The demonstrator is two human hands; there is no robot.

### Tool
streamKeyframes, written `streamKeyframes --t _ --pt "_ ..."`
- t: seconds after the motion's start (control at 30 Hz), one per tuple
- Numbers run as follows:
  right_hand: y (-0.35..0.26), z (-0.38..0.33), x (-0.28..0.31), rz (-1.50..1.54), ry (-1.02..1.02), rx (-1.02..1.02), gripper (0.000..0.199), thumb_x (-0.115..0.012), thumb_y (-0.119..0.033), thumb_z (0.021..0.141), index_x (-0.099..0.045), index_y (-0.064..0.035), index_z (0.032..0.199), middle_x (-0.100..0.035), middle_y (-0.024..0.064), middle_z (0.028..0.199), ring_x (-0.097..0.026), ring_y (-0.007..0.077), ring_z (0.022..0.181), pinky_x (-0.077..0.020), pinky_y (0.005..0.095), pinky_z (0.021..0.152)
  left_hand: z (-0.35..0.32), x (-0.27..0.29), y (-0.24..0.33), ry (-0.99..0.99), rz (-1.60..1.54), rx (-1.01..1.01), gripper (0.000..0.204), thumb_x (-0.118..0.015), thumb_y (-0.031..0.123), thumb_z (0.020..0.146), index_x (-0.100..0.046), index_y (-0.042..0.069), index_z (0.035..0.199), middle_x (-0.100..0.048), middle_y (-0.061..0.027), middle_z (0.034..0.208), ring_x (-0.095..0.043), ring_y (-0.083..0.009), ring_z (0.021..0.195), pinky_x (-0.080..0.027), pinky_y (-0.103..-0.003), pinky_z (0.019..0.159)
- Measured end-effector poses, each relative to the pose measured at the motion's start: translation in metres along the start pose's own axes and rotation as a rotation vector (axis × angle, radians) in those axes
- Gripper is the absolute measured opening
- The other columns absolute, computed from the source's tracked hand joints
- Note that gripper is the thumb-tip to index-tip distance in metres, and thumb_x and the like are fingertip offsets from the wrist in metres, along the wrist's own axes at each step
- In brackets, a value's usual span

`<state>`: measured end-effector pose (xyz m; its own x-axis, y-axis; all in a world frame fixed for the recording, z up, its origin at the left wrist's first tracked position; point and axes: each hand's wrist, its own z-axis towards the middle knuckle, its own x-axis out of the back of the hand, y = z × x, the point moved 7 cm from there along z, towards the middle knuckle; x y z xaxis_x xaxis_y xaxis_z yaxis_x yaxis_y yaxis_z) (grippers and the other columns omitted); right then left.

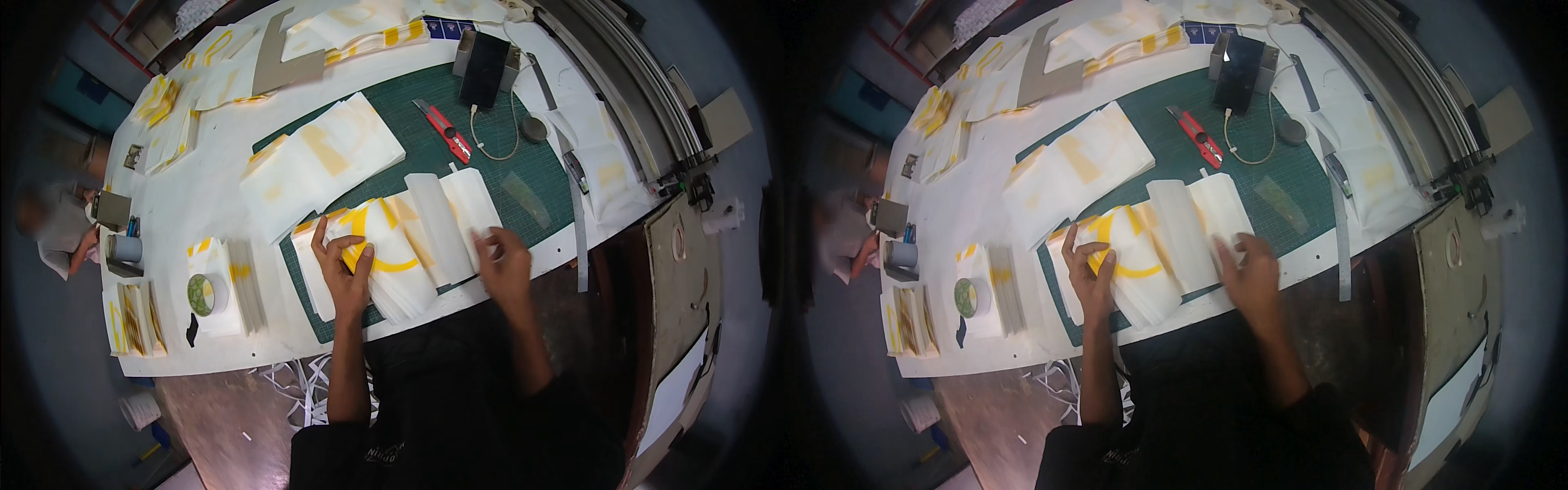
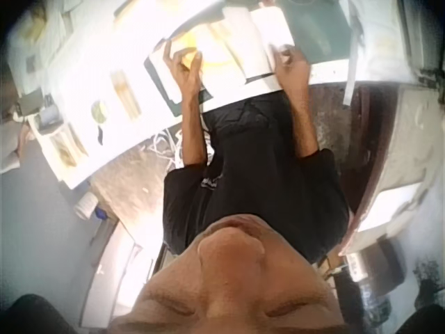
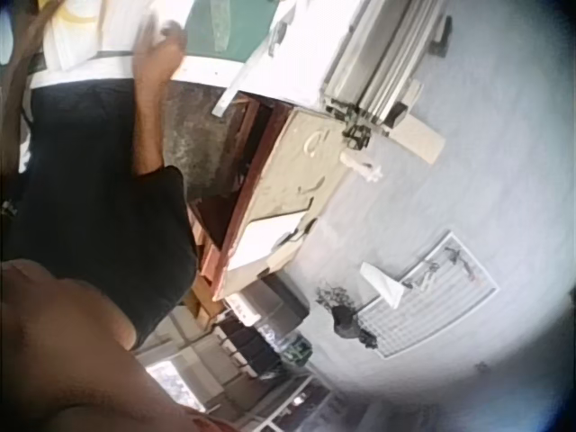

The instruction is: The person assembles a stack of white paper sheets by hand on a green cutting mat. They repeatedly open the stack to reveal yellow circular patterns, smooth the pages, and fold the sheets. The person handles the paper stack one at a time, ensuring the pages are aligned and the patterns are visible.

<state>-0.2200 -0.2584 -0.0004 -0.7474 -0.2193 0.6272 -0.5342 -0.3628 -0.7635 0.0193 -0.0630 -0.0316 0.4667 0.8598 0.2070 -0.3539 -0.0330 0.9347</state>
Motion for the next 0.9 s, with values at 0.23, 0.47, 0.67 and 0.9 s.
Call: streamKeyframes --t 0.23,0.47,0.67,0.9 --pt "-0.034 -0.019 -0.041 0.033 -0.122 0.082 0.024 -0.078 -0.014 0.089 -0.069 0.0029 0.105 -0.068 0.0194 0.096 -0.068 0.0362 0.082 -0.055 0.0449 0.073 -0.001 0.005 -0.008 0.012 -0.076 0.049 0.012 -0.077 0.01 0.087 -0.077 0.006 0.098 -0.029 -0.021 0.165 -0.027 -0.0363 0.155 -0.017 -0.055 0.124" --pt "-0.054 -0.028 -0.04 0.106 0.099 0.24 0.013 -0.073 -0.003 0.09 -0.068 0.0037 0.1 -0.072 0.0206 0.092 -0.073 0.035 0.081 -0.058 0.0401 0.074 0.0 0.003 -0.001 0.032 -0.076 0.058 0.006 -0.075 0.009 0.088 -0.077 0.005 0.091 -0.031 -0.021 0.165 -0.028 -0.0369 0.154 -0.02 -0.052 0.124" --pt "-0.034 -0.022 -0.038 0.147 0.143 0.172 0.014 -0.074 -0.001 0.091 -0.07 0.0046 0.103 -0.075 0.0198 0.088 -0.075 0.0309 0.076 -0.0581 0.0349 0.068 -0.001 0.012 -0.016 0.091 -0.263 0.103 0.009 -0.071 0.012 0.088 -0.075 0.004 0.089 -0.042 -0.0215 0.159 -0.032 -0.0355 0.152 -0.027 -0.048 0.122" --pt "-0.111 -0.067 -0.048 0.122 -0.001 0.614 0.019 -0.078 -0.001 0.085 -0.071 0.0003 0.103 -0.074 0.0141 0.103 -0.072 0.0297 0.099 -0.0514 0.0477 0.097 0.0 0.002 -0.002 -0.007 -0.088 -0.072 0.011 -0.078 0.009 0.085 -0.072 0.003 0.09 -0.034 -0.0225 0.163 -0.036 -0.036 0.148 -0.018 -0.055 0.123"
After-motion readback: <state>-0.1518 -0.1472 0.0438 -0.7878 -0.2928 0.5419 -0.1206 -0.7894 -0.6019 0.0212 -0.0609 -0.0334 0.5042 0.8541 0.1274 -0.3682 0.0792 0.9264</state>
